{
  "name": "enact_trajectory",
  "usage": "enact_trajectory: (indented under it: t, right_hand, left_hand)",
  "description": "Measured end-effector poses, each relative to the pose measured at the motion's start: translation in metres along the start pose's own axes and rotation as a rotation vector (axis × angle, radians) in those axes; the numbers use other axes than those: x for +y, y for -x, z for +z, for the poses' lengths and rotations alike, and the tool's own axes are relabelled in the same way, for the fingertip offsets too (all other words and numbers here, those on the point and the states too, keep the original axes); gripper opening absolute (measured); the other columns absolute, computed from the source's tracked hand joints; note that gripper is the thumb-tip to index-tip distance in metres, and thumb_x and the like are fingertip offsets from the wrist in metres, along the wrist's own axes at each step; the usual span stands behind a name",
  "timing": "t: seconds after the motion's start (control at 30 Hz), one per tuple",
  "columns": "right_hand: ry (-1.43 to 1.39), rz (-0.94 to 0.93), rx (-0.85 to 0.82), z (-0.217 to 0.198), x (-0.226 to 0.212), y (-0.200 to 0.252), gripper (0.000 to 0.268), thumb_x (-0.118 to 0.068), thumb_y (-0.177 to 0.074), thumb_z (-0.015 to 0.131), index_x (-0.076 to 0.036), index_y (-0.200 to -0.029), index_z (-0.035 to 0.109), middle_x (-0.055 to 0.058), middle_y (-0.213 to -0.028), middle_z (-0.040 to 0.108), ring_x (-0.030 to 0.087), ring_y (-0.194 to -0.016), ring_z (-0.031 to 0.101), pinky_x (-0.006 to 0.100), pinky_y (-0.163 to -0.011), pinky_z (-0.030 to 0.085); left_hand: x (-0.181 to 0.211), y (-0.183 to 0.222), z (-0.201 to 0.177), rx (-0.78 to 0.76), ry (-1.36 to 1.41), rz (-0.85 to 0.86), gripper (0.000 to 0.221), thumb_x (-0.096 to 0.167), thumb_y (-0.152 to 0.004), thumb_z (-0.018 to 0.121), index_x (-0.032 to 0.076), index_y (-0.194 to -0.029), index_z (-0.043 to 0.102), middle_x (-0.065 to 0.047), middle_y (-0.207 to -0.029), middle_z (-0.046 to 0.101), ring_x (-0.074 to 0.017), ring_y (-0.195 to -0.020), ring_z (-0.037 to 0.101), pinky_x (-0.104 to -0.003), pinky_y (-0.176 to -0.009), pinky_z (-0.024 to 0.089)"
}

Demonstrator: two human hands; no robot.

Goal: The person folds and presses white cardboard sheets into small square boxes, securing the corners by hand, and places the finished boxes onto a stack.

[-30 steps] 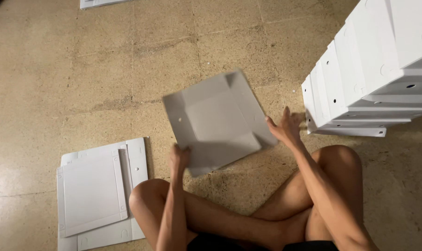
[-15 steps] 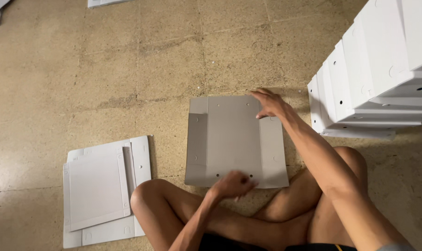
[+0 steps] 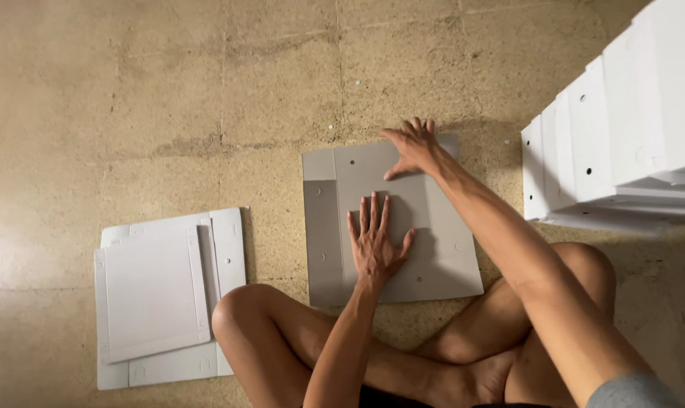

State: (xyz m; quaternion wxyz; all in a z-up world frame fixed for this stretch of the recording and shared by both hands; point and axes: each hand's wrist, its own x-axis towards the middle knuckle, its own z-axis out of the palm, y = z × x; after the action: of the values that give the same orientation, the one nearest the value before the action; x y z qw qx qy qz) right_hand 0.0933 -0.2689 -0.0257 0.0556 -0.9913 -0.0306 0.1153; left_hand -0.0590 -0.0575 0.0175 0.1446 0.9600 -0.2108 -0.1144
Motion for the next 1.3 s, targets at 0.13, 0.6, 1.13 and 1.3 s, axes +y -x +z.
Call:
enact_trajectory:
  t: [0.13, 0.6, 1.13, 1.3]
  right_hand:
    - [-0.031, -0.199, 0.038, -0.001, -0.011, 0.001, 0.092, -0.037, -0.062, 0.095, -0.024, -0.143, 0.052, 0.014, -0.113, 0.064, 0.036, -0.112, 0.061, 0.057, -0.099, 0.041]
    - [-0.043, -0.444, 0.554, 0.046, -0.059, 0.100, 0.045, -0.018, -0.101, 0.052, -0.018, -0.147, 0.051, 0.015, -0.147, 0.052, 0.033, -0.138, 0.047, 0.045, -0.113, 0.039]
    - [-0.098, -0.167, 0.601, 0.079, -0.074, 0.110, 0.053, -0.039, -0.100, 0.046, -0.016, -0.148, 0.048, 0.011, -0.156, 0.043, 0.026, -0.147, 0.036, 0.047, -0.120, 0.025]
    - [-0.095, -0.005, 0.628, 0.069, -0.099, 0.107, 0.054, -0.035, -0.102, 0.046, -0.019, -0.154, 0.043, 0.005, -0.161, 0.037, 0.024, -0.150, 0.030, 0.048, -0.120, 0.019]
  left_hand:
    - [-0.002, -0.005, 0.000, -0.009, 0.018, -0.007, 0.083, 0.066, -0.088, 0.040, 0.023, -0.158, 0.024, -0.005, -0.167, 0.018, -0.0257, -0.154, 0.013, -0.055, -0.124, 0.002]
    - [-0.020, -0.009, 0.045, 0.305, 0.158, -0.008, 0.049, 0.035, -0.089, 0.057, 0.012, -0.132, 0.053, -0.010, -0.146, 0.047, -0.0247, -0.145, 0.038, -0.051, -0.122, 0.023]
    - [-0.055, -0.062, 0.016, 0.223, -0.050, 0.044, 0.067, 0.035, -0.097, 0.042, 0.017, -0.160, 0.027, -0.011, -0.167, 0.022, -0.0308, -0.154, 0.017, -0.054, -0.123, 0.011]
    - [-0.063, -0.064, 0.030, 0.258, -0.023, 0.093, 0.061, 0.027, -0.097, 0.040, 0.016, -0.157, 0.035, -0.006, -0.164, 0.030, -0.0249, -0.152, 0.024, -0.048, -0.124, 0.011]
